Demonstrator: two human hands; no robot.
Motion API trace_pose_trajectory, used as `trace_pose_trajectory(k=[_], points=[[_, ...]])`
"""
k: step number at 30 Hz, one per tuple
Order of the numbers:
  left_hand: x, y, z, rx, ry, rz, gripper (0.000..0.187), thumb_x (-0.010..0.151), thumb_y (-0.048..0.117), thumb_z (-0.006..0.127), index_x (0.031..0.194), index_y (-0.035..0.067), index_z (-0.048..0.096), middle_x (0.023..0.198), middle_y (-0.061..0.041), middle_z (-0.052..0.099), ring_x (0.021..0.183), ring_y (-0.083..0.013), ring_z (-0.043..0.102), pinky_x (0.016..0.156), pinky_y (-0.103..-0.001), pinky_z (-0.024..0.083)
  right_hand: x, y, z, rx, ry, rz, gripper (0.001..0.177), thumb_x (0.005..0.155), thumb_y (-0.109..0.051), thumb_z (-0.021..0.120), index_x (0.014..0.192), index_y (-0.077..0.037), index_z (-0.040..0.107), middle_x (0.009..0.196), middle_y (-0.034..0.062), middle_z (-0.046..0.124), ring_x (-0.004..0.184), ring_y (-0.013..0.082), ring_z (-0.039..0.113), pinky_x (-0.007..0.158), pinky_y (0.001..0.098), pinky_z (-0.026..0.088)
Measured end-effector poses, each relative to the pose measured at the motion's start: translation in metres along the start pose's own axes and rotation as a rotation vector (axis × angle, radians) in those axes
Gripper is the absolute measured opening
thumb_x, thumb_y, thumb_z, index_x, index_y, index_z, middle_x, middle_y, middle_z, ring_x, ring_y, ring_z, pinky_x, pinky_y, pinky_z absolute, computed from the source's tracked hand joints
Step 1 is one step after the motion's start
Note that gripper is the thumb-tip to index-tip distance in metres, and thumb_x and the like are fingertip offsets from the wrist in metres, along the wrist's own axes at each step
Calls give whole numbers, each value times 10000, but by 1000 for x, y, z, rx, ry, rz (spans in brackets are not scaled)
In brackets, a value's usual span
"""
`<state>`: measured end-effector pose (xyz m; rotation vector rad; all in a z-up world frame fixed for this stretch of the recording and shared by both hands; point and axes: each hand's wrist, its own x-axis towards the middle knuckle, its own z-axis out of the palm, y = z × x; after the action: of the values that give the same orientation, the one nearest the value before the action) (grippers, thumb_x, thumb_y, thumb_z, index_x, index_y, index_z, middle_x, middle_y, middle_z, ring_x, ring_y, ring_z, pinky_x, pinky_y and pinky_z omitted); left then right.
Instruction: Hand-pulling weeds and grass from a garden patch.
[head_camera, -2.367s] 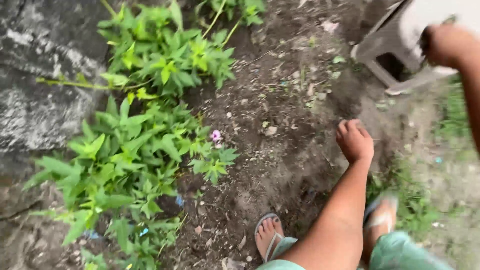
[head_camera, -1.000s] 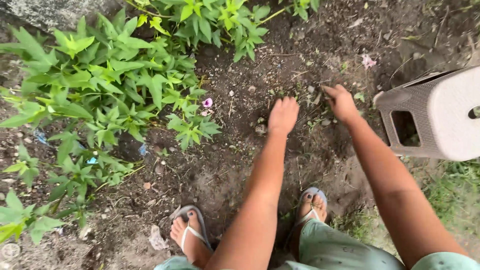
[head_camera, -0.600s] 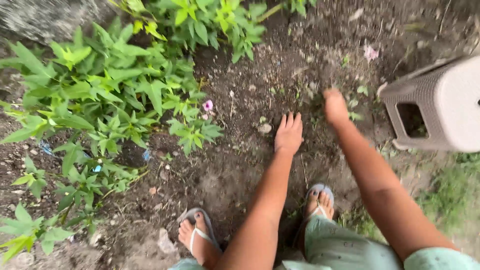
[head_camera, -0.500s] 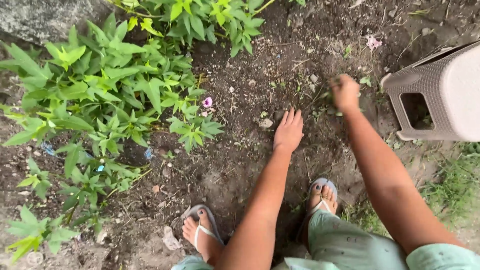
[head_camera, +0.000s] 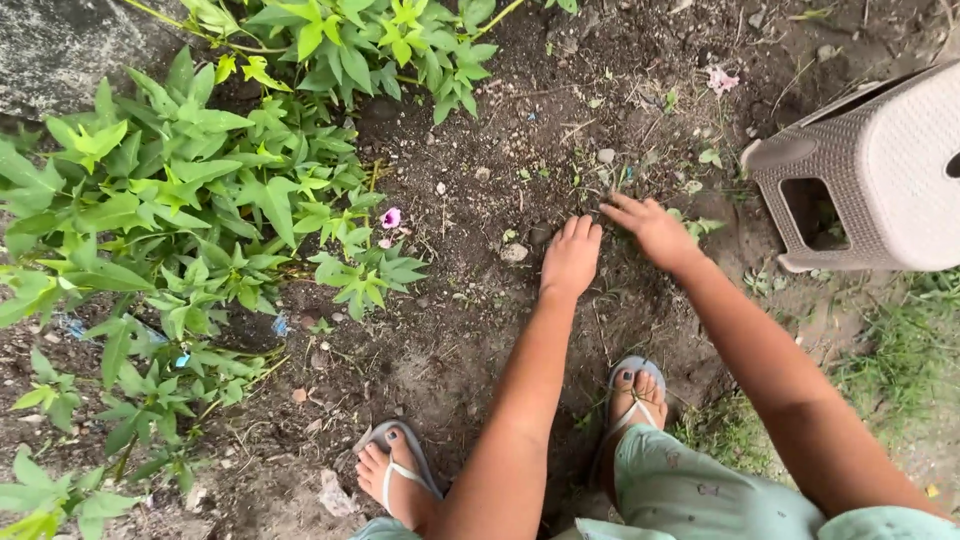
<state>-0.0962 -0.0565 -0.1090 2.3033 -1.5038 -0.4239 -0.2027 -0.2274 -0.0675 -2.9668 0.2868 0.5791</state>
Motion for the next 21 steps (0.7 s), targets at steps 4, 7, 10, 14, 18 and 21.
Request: trace_pose_trajectory(k=[4, 7, 10, 14, 18, 21], points=[[-21, -3, -39, 37, -10, 61, 328, 927, 81, 652, 1253, 76, 621, 1356, -113, 568, 1392, -294, 487, 1084, -392, 479, 8, 27, 55, -102, 231, -9, 222, 945, -160, 599, 1136, -255, 657, 1103, -90, 611, 1018, 139, 615, 834, 242, 573], [-23, -10, -43, 30, -2, 87, 309, 917, 66, 666, 1225, 56, 647, 1351, -126, 573, 1398, -303, 482, 1109, -401, 457, 20, 49, 56, -134, 221, 58, 154, 967, -178, 617, 1072, -260, 695, 943, -69, 679, 978, 129, 669, 828, 255, 570], [-31, -24, -35, 38, 6, 95, 266, 927, 46, 634, 1191, 65, 658, 1344, -121, 576, 1393, -300, 484, 1123, -400, 445, 11, 39, 15, 199, 353, 220, 211, 939, -86, 672, 1094, -214, 735, 983, 5, 742, 984, 218, 714, 906, 363, 568], [-10, -18, -63, 120, -127, 76, 402, 892, -40, 590, 1281, 52, 637, 1506, -176, 506, 1460, -333, 404, 1235, -459, 330, 21, 123, -26, 735, 883, 243, 218, 836, 193, 524, 882, 4, 623, 1019, 166, 645, 963, 302, 603, 845, 453, 489], [-8, -12, -75, 113, -92, 82, 375, 904, -38, 581, 1259, 59, 652, 1484, -162, 526, 1445, -324, 425, 1236, -451, 331, 26, 116, -63, 749, 677, 490, 231, 992, 49, 515, 1216, 6, 551, 1189, 213, 656, 961, 316, 623, 717, 478, 506], [-2, -14, -96, 202, 148, 62, 163, 927, 92, 680, 1087, 124, 691, 1269, -98, 596, 1324, -277, 537, 1044, -406, 487, 57, 114, -42, 516, 456, 492, 317, 1048, -141, 600, 1297, 41, 525, 1147, 388, 656, 1089, 568, 631, 885, 676, 504]])
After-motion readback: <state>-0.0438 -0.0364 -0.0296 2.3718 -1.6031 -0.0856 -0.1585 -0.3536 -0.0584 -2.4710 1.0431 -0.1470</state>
